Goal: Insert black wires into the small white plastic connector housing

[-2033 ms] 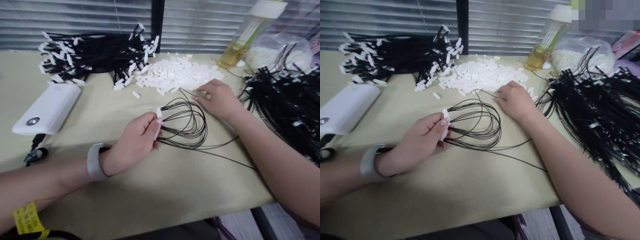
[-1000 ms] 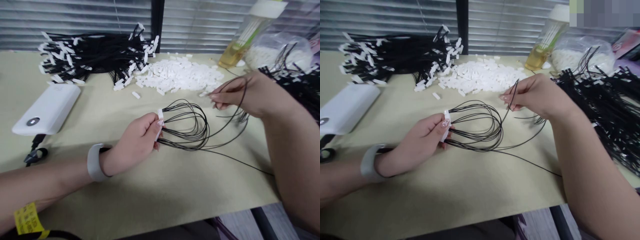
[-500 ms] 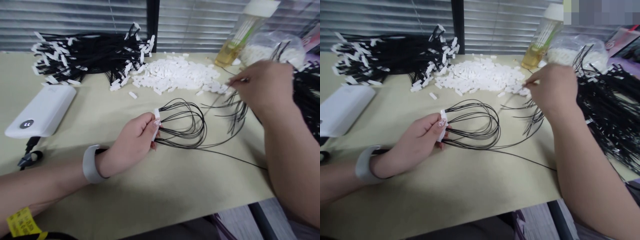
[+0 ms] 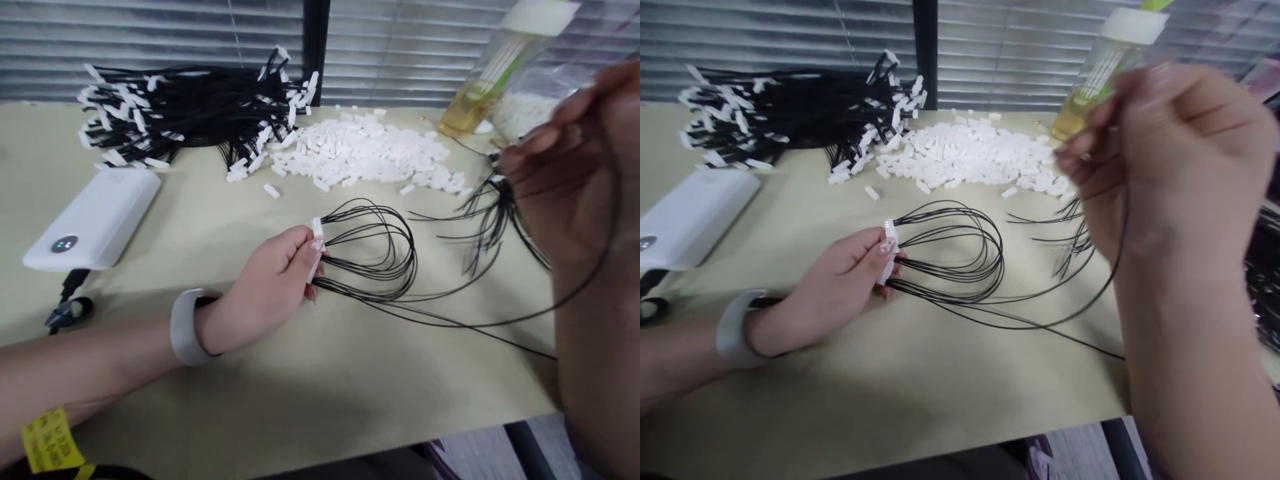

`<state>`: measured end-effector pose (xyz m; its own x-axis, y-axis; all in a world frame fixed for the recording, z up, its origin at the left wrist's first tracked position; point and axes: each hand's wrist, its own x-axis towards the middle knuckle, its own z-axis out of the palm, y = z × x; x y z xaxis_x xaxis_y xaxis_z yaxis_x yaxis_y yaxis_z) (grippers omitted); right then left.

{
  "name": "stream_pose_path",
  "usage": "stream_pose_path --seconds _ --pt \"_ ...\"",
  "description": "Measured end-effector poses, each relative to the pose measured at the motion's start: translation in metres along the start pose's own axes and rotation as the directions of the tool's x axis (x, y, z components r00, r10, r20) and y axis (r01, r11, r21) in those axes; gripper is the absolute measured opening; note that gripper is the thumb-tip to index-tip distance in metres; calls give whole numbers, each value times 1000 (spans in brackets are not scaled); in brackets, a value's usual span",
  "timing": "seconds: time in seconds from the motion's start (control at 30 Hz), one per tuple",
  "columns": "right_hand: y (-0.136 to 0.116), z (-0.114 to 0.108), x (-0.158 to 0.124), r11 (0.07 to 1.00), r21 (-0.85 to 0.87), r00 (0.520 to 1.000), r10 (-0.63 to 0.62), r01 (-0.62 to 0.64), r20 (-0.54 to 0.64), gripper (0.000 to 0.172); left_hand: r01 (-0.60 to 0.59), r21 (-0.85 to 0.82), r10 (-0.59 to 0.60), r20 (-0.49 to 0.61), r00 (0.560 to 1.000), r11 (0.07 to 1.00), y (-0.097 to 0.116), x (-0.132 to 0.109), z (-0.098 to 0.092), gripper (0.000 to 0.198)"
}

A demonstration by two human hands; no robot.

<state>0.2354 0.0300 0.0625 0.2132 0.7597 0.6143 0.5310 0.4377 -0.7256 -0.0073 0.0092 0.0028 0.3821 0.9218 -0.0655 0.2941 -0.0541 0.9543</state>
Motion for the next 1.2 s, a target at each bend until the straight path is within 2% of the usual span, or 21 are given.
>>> stream_pose_path --seconds 0.03,0.07,0.13,0.2,0.3,0.37,0.47,0.53,0.63,0.83,0.93,1.07,1.2 --pt "-11 8 -12 992 126 997 9 -18 73 17 -2 -3 2 -3 1000 1000 -1 0 0 27" --pt "-21 15 -24 982 174 977 33 -70 212 19 -4 -3 4 -6 1000 1000 -1 0 0 26" --pt "-35 25 -42 988 110 906 53 -108 420 27 -14 10 14 -13 1000 1000 -1 1 0 26" --pt "-40 31 -51 999 -44 830 22 4 557 24 -28 39 29 -21 999 999 0 1 0 27" --pt "-34 32 -53 961 -160 739 -60 224 672 23 -38 60 39 -22 999 997 2 1 -1 28" --pt "-29 31 -52 950 -167 710 -73 263 701 30 -35 41 36 -18 999 999 2 1 -1 27" --pt "-25 30 -51 942 -225 733 -31 248 680 33 -22 3 22 -9 1000 1000 0 1 0 26" --pt "-25 30 -51 939 -262 760 1 224 650 26 -19 -6 19 -7 1000 1000 -1 1 1 26" --pt "-27 32 -51 952 -250 760 30 175 649 15 -30 -1 30 5 1000 1000 -2 0 1 26" --pt "-27 34 -54 990 -126 712 42 65 701 28 -47 29 46 50 998 998 0 -1 0 25" --pt "-27 37 -57 992 -117 751 45 43 658 29 -54 38 52 66 996 998 0 -1 0 25" --pt "-30 43 -62 967 -206 812 1 147 584 25 -75 72 70 70 995 995 1 -1 0 25" --pt "-31 44 -66 908 -302 831 -83 290 550 20 -79 95 74 57 996 992 0 -1 0 27"
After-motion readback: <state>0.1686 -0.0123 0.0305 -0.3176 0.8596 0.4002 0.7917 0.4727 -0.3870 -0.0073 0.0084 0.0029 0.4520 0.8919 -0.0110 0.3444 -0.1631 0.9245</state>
